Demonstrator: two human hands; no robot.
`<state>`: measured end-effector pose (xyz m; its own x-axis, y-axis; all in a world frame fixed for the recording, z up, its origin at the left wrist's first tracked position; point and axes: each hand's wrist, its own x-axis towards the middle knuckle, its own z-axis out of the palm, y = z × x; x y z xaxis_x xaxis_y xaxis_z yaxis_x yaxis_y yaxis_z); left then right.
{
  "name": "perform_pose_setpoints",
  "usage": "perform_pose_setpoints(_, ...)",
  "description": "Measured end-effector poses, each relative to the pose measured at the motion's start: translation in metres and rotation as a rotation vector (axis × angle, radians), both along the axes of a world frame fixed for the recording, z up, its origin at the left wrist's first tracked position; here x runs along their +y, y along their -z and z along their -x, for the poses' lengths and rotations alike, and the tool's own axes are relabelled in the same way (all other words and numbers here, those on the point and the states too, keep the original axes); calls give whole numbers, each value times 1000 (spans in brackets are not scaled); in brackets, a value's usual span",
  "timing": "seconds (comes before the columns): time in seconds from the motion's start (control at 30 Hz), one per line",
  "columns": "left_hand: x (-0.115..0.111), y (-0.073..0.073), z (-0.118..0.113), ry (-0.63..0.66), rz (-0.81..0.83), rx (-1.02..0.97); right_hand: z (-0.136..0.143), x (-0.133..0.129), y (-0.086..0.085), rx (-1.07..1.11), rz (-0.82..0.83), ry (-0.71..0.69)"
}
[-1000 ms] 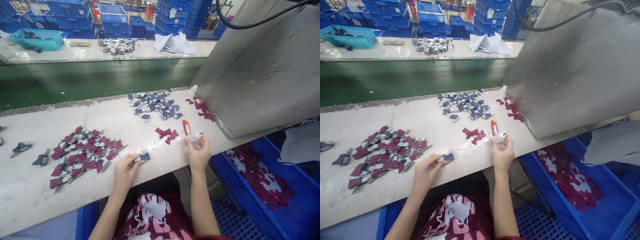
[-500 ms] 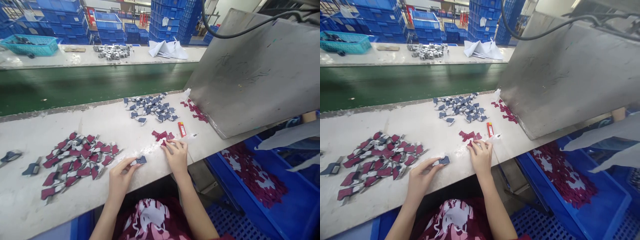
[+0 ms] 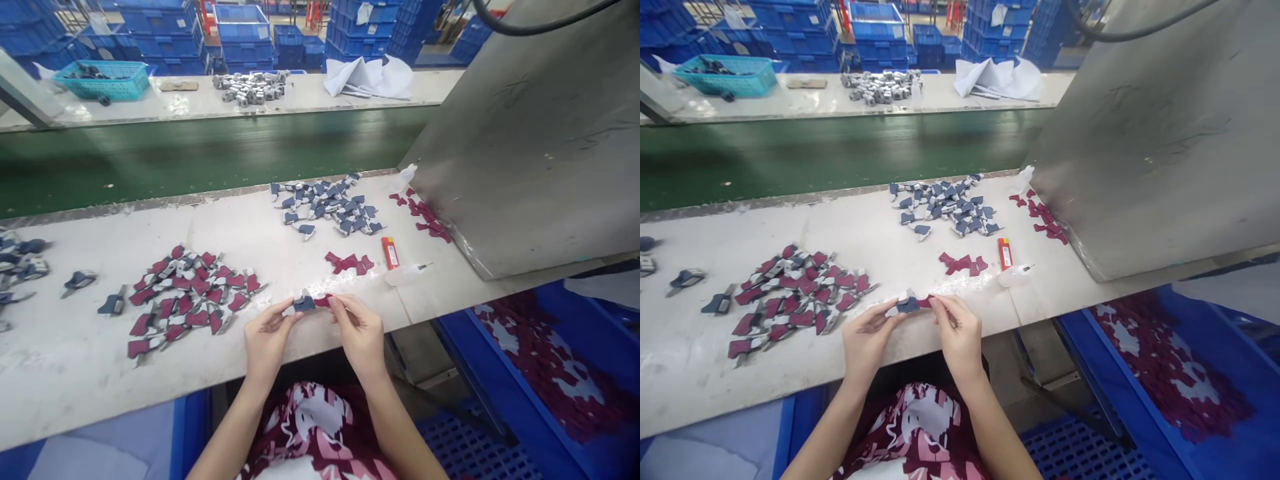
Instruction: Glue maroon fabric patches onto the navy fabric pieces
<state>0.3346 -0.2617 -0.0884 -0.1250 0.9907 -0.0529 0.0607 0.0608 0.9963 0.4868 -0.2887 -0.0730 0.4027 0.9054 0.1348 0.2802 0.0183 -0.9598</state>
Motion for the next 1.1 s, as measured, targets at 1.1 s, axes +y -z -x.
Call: perform_pose_setpoints(1.1,-8,-40,-4,-23,248,-371,27,-11,1,-181,-304,105)
